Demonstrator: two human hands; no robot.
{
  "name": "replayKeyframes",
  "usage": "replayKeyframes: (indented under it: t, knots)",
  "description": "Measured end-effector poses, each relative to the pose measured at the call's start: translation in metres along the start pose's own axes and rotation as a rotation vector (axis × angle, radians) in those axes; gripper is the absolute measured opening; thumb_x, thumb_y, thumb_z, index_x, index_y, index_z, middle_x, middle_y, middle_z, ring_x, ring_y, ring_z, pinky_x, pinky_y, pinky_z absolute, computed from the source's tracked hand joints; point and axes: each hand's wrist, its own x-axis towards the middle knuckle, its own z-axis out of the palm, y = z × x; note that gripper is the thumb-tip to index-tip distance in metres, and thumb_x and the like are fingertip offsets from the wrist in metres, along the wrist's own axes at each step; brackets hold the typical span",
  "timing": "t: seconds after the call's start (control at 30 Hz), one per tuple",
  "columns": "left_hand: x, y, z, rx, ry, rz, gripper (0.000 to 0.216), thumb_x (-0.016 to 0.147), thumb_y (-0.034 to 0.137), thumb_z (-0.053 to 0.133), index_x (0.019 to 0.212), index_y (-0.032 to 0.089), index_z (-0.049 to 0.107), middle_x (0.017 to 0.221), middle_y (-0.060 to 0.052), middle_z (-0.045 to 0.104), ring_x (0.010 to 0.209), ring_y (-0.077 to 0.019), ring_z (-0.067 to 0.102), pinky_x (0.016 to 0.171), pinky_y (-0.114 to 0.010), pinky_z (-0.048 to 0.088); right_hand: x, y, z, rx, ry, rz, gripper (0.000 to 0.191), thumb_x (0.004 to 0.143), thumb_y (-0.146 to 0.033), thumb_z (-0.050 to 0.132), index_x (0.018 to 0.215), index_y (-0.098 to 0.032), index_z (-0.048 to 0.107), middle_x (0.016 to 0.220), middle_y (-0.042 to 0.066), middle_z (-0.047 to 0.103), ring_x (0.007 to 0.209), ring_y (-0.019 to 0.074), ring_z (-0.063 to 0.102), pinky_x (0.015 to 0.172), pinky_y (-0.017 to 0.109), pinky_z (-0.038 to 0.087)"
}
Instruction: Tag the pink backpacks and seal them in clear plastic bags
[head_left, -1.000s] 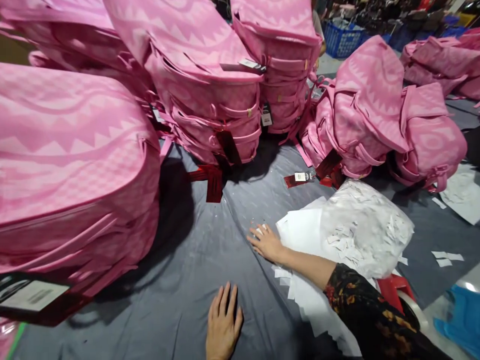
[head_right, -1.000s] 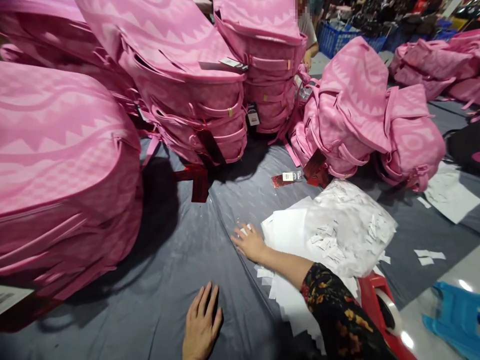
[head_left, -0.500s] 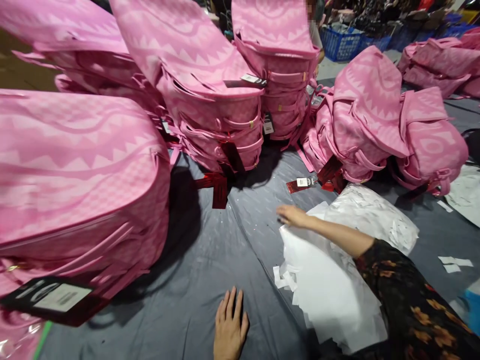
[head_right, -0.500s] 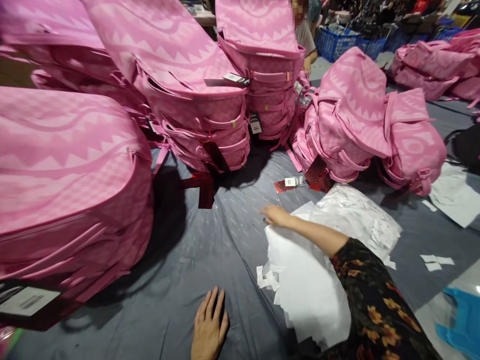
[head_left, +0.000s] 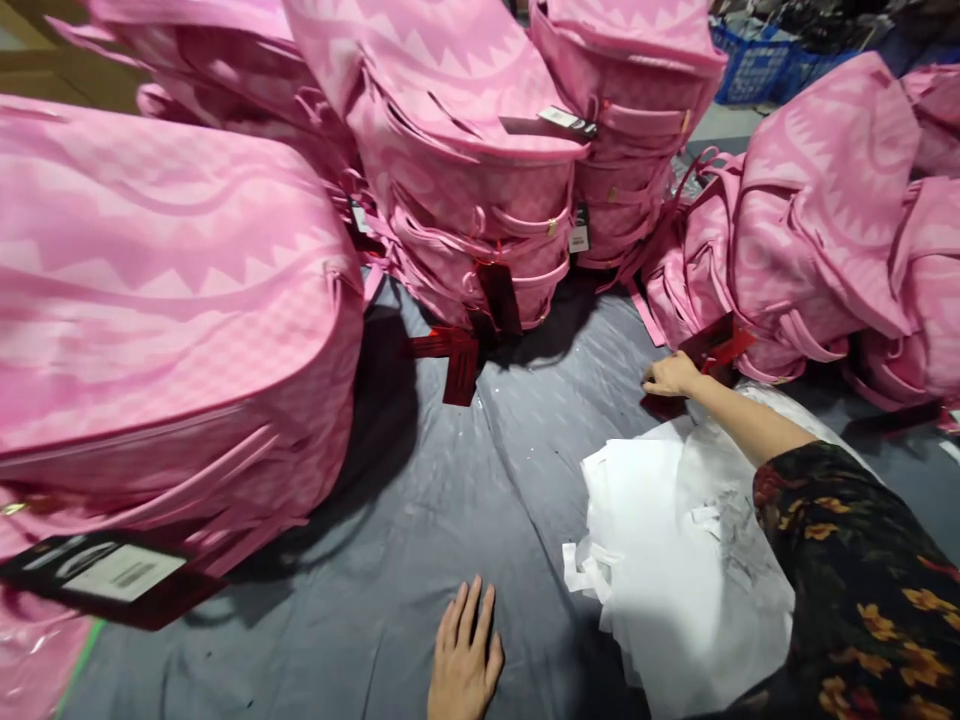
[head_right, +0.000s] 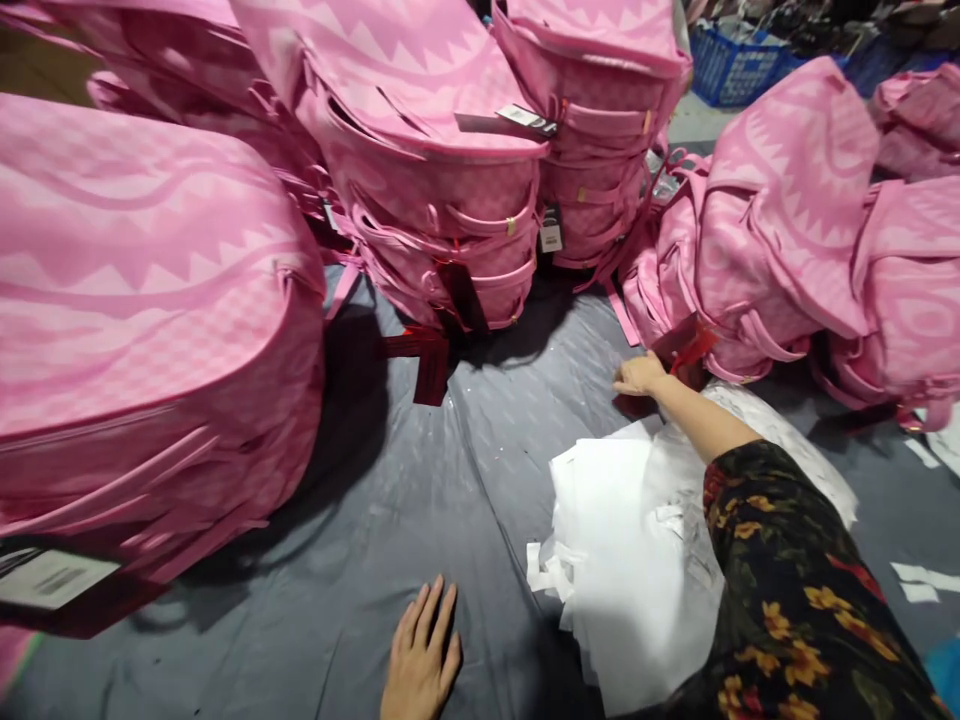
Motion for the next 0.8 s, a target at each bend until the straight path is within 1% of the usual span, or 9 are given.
replayKeyframes:
  t: [0.07,0.17,0.23,0.4,0.53,0.63,0.67,0.73,0.8]
  knots:
    - [-0.002,-0.004,0.002,0.003,0.014,0.023,0.082,0.092,0.02,0.049,0.166,0.029,0.016,0.159,-0.006,0.047,0.146,-0.0269,0.045,0.12,-0.044,0.037,0.006,0.006,-0.002,0.024,0.023,0.039,0.052,0.097,-0.038,0.049,0.147,-0.023,0.056,0.131,0.012,0.07,0.114,0.0272,0.065,0.1,0.039,0.044]
    - [-0.005,-0.013,0.007,0.042,0.018,0.086,0.082,0.091,0.02,0.051,0.166,0.026,0.018,0.159,-0.007,0.047,0.146,-0.0261,0.045,0.12,-0.041,0.037,0.007,0.022,0.005,0.008,0.147,0.106,0.059,0.099,-0.027,0.042,0.157,-0.017,0.042,0.154,0.017,0.051,0.132,0.0284,0.054,0.106,0.042,0.042]
    - [-0.006,-0.017,0.009,0.058,0.021,0.121,0.083,0.09,0.019,0.053,0.165,0.025,0.02,0.161,-0.007,0.044,0.147,-0.0255,0.043,0.122,-0.039,0.035,0.005,0.04,0.017,-0.072,0.237,0.066,0.058,0.095,-0.016,0.041,0.153,-0.014,0.047,0.161,0.017,0.042,0.143,0.0286,0.043,0.114,0.047,0.036]
    - [0.0,-0.009,-0.003,0.036,0.025,0.079,0.084,0.089,0.016,0.052,0.165,0.025,0.02,0.17,-0.004,0.027,0.155,-0.0252,0.031,0.129,-0.039,0.024,0.001,0.094,0.044,-0.221,0.335,-0.082,0.055,0.094,-0.006,0.037,0.145,-0.013,0.056,0.155,0.013,0.051,0.149,0.0214,0.036,0.118,0.045,0.033]
    - [0.009,0.002,-0.017,0.017,-0.031,0.057,0.084,0.089,0.014,0.05,0.166,0.023,0.017,0.172,-0.004,0.017,0.159,-0.0237,0.017,0.132,-0.038,0.015,0.004,0.119,0.038,-0.241,0.328,-0.073,0.051,0.098,-0.003,0.027,0.138,-0.003,0.06,0.151,0.021,0.053,0.147,0.0223,0.038,0.114,0.042,0.033]
    - [0.011,0.006,-0.021,0.005,-0.046,0.048,0.084,0.09,0.013,0.05,0.166,0.022,0.014,0.172,-0.005,0.015,0.16,-0.024,0.013,0.132,-0.04,0.014,0.006,0.108,0.018,-0.21,0.278,-0.008,0.059,0.096,-0.002,0.013,0.127,0.01,0.062,0.142,0.027,0.055,0.141,0.0253,0.044,0.109,0.039,0.031]
    - [0.011,0.006,-0.021,0.0,-0.049,0.044,0.085,0.09,0.014,0.051,0.166,0.023,0.014,0.172,-0.006,0.016,0.16,-0.0246,0.014,0.132,-0.041,0.015,0.005,0.097,0.011,-0.193,0.266,0.012,0.055,0.097,-0.004,0.017,0.124,0.01,0.063,0.141,0.027,0.056,0.138,0.0269,0.047,0.108,0.04,0.031]
    - [0.008,0.005,-0.02,-0.014,-0.057,0.039,0.085,0.091,0.015,0.051,0.166,0.023,0.013,0.171,-0.009,0.02,0.159,-0.0262,0.016,0.131,-0.044,0.018,-0.001,0.069,-0.002,-0.173,0.267,0.034,0.04,0.098,-0.01,0.037,0.121,0.005,0.066,0.14,0.027,0.058,0.134,0.0299,0.051,0.109,0.043,0.033]
    - [0.005,0.002,-0.016,-0.031,-0.064,0.033,0.085,0.092,0.016,0.052,0.166,0.024,0.013,0.169,-0.01,0.026,0.158,-0.0282,0.021,0.129,-0.048,0.023,-0.019,0.035,-0.01,-0.13,0.244,-0.028,0.032,0.095,-0.016,0.054,0.121,-0.004,0.068,0.137,0.024,0.062,0.129,0.0306,0.055,0.107,0.045,0.04]
